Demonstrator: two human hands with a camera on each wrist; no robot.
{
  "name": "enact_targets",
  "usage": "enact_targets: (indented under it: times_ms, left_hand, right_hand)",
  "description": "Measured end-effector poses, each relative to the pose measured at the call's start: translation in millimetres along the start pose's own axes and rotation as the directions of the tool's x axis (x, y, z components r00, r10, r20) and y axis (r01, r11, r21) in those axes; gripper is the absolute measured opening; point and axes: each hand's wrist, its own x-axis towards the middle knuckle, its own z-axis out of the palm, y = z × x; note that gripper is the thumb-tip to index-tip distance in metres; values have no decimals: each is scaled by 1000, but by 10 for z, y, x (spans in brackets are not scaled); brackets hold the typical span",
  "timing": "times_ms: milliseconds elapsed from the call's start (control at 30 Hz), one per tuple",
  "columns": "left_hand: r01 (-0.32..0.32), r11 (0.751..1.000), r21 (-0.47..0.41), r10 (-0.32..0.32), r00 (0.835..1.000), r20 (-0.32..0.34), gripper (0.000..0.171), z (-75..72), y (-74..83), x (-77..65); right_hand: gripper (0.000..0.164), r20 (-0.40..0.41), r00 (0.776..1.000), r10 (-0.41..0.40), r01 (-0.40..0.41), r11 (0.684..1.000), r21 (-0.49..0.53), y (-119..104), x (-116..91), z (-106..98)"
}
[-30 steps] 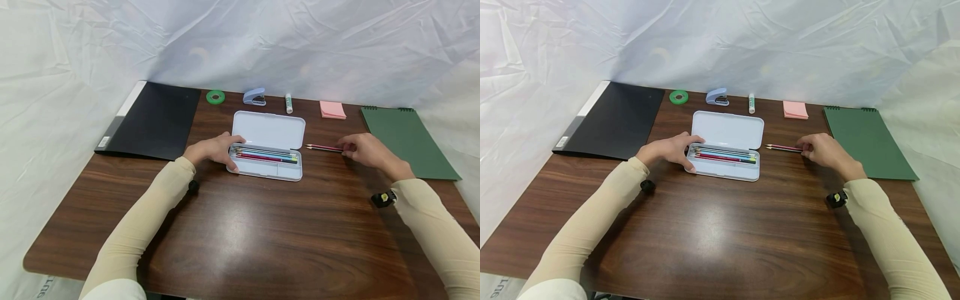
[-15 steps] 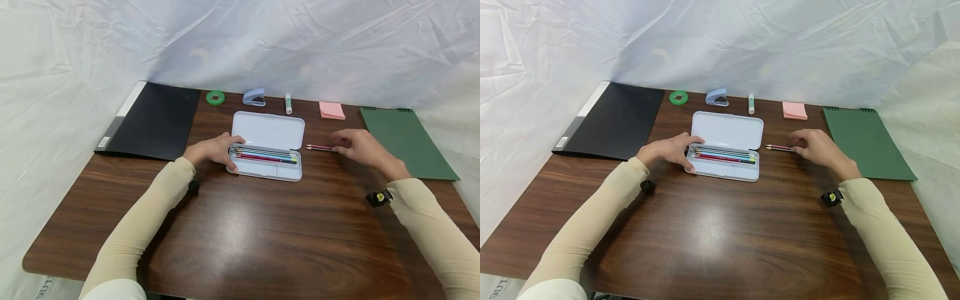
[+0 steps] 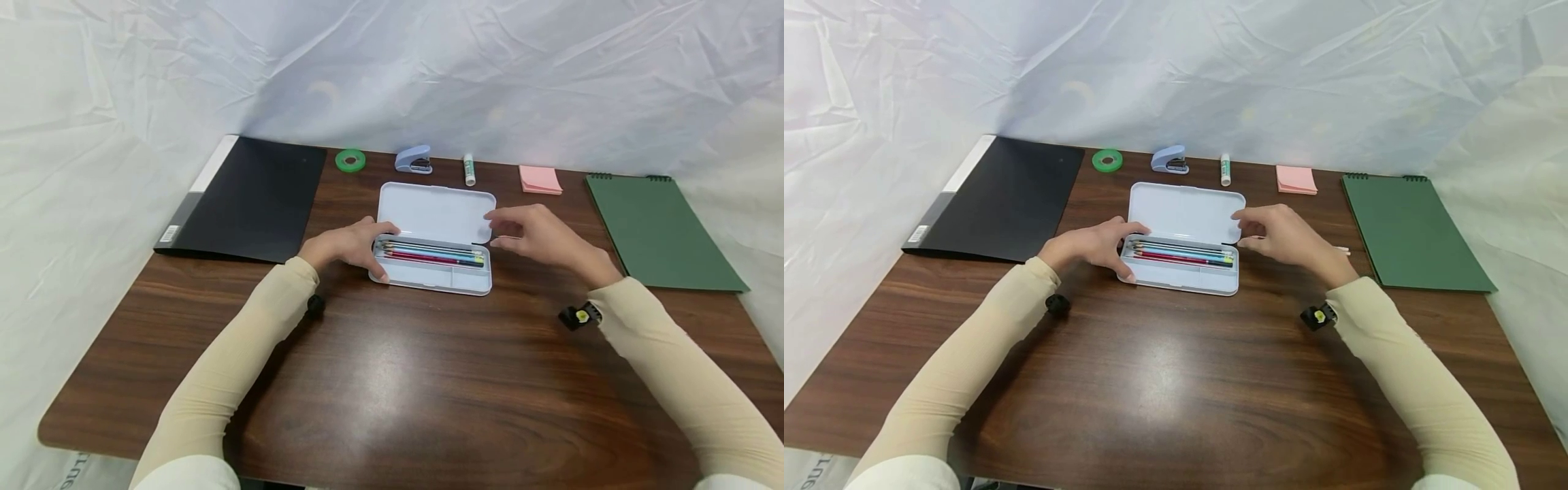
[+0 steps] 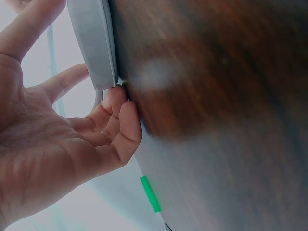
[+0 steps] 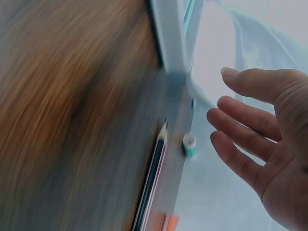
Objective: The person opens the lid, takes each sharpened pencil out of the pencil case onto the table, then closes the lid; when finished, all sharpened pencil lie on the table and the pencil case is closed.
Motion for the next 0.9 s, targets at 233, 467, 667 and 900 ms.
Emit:
enact_targets:
  times_ms: [233,467,667,900]
  left_hand:
    - [3,1000,3,-3,1000,4,94,7,-13,13]
    - [-1,1000,9,1,1000,2,93,2,-15,18]
    - [-8,1000,3,8,1000,1,92,-4,-6,8]
    - [-7,1000,4,7,1000,-2,92,-8,-4,13]
  right_hand:
    - [45,50,993,-103,102,995,19,-197,166,153]
    - [42,129,974,-188,195,980,-39,-433,295,278]
    - [38,162,960,-229,244,967,-77,-517,375,375]
    - [35,174,957,-233,258,957,-134,-553,421,420]
